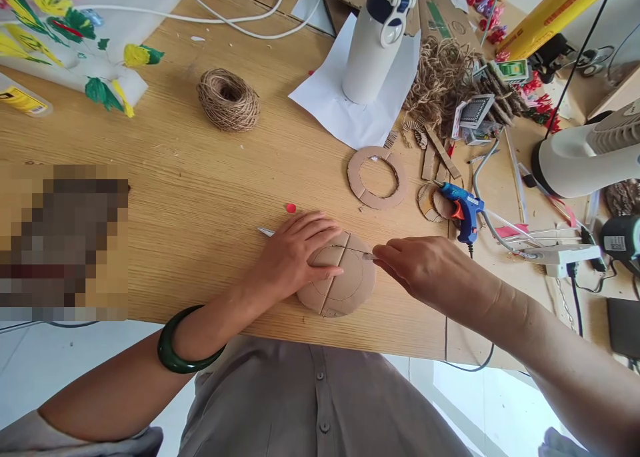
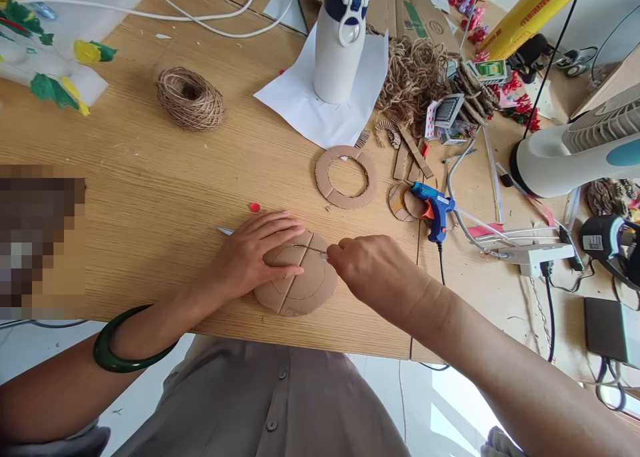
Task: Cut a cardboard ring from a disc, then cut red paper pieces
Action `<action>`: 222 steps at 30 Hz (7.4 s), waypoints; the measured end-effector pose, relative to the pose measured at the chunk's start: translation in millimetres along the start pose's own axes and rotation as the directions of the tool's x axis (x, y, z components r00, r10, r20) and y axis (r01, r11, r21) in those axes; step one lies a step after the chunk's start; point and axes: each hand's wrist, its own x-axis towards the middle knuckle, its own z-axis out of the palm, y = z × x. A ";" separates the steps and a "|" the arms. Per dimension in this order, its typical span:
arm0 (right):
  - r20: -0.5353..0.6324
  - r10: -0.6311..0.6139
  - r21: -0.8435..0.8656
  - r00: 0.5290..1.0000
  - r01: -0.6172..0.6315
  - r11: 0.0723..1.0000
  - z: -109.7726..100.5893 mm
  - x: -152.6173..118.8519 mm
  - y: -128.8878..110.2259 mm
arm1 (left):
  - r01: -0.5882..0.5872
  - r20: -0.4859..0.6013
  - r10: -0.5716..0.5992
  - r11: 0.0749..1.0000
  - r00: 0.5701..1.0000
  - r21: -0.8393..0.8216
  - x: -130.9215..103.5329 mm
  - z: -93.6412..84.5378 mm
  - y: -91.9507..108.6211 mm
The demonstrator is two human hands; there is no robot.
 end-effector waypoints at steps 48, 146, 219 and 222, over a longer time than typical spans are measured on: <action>0.003 0.048 0.149 0.999 -0.048 0.988 -7.0 -18.0 9.1 | -0.003 -0.011 0.003 0.999 1.000 -0.035 -2.1 4.8 -2.6; 0.060 0.244 0.307 0.968 -0.250 0.918 -9.5 -25.4 -3.2 | 0.025 -0.003 -0.025 0.998 1.000 -0.050 -1.1 3.0 -1.1; 0.120 0.357 0.294 0.927 -0.376 0.879 3.9 -31.9 -15.8 | 0.008 -0.048 -0.010 0.998 0.999 -0.059 -3.3 3.3 0.9; 0.114 0.354 0.279 0.928 -0.372 0.885 4.4 -32.0 -16.3 | 0.007 -0.050 -0.010 0.998 0.999 -0.057 -3.0 3.1 1.3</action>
